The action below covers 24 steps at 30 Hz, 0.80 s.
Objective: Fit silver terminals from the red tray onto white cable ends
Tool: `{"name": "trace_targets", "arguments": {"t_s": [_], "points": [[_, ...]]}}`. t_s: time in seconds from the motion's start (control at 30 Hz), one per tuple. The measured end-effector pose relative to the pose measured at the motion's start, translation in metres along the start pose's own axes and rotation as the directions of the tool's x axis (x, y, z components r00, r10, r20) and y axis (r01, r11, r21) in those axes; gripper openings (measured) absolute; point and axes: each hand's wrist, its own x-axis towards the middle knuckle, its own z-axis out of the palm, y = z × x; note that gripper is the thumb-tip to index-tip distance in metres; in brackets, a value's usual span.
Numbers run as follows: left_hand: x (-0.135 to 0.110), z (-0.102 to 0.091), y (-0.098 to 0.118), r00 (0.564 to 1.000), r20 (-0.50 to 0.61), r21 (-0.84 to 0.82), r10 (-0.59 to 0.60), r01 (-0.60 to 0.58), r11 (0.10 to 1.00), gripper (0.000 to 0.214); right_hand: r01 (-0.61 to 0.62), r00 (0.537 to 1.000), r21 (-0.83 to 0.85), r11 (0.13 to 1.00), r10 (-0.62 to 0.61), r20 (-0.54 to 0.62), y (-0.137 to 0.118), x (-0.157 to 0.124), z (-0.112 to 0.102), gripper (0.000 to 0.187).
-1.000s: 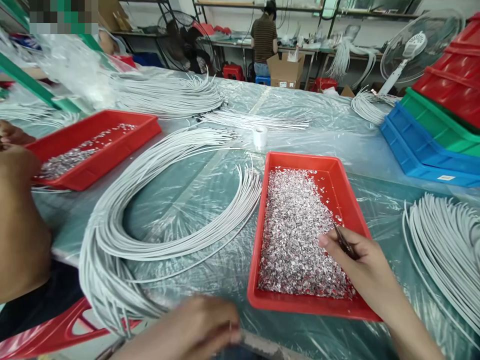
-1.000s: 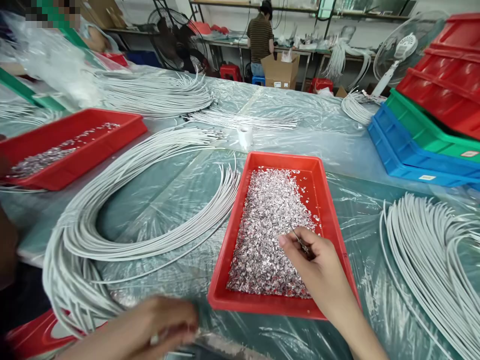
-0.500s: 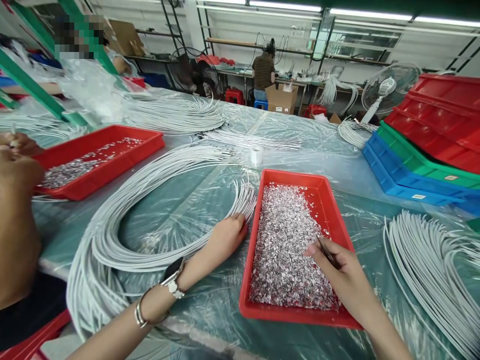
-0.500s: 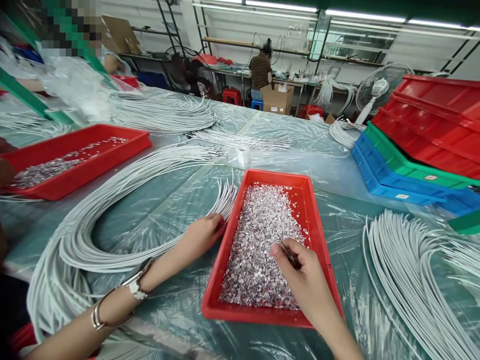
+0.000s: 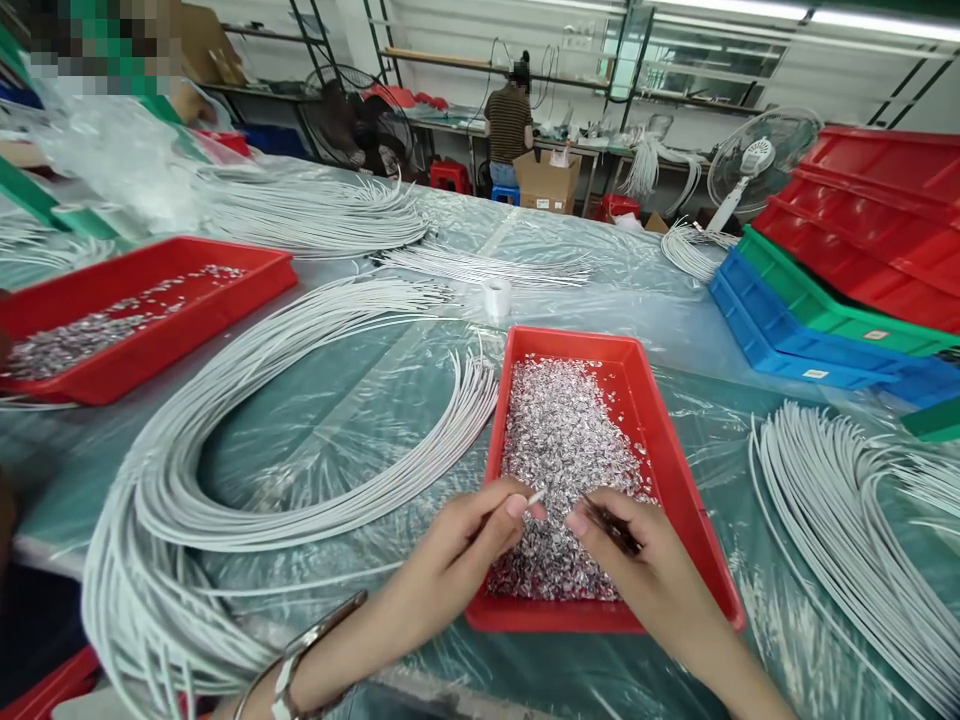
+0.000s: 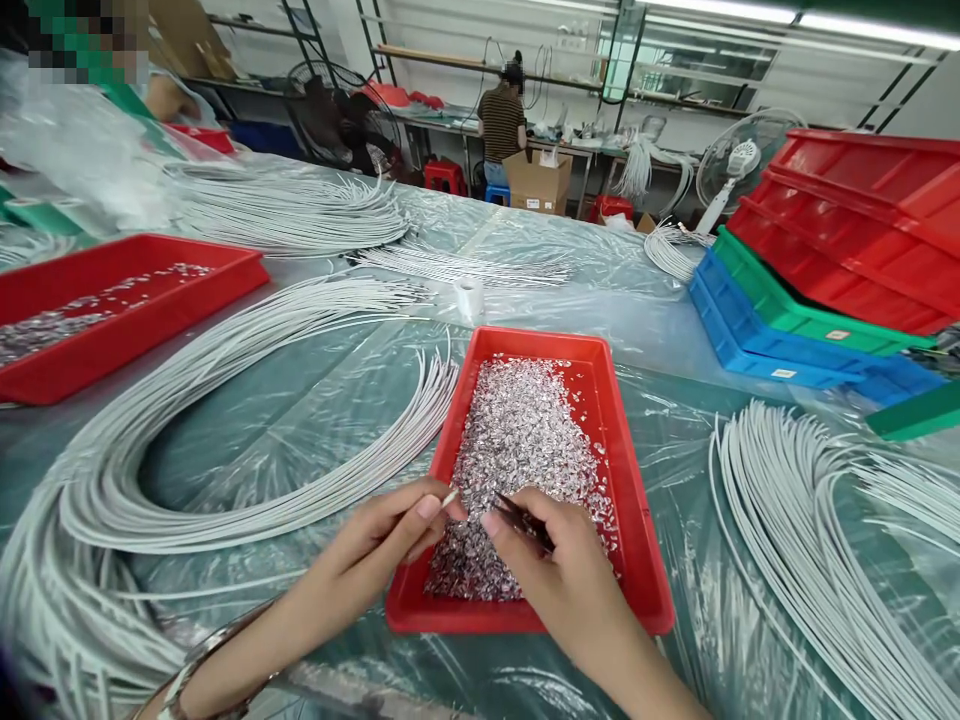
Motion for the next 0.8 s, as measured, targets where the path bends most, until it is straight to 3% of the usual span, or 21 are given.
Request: {"name": "trace_targets", "arguments": {"t_s": [0.27,0.43,0.63,0.8], "points": [[0.0,0.003,-0.003,0.997,0.076,-0.072,-0.004,0.01,0.997,0.032,0.018,0.999,0.006,1.0,-0.018,0.032,-0.005,-0.004,0.003,0.024],[-0.002,0.004,-0.004,0.999,0.046,-0.094,-0.003,0.008,0.996,0.028,0.056,0.998,-0.023,0.998,-0.056,0.007,-0.005,-0.003,0.005,0.016],[-0.001,0.004,-0.003,0.999,-0.021,-0.157,0.024,-0.027,0.987,0.023,0.087,0.993,-0.034,0.996,-0.085,0.076,-0.008,-0.006,0.013,0.015],[-0.001,0.005,-0.003,0.996,-0.064,-0.141,0.063,-0.072,0.987,0.02,0.1,0.995,-0.075,0.992,-0.1,0.01,-0.008,-0.01,0.02,0.016]]}}
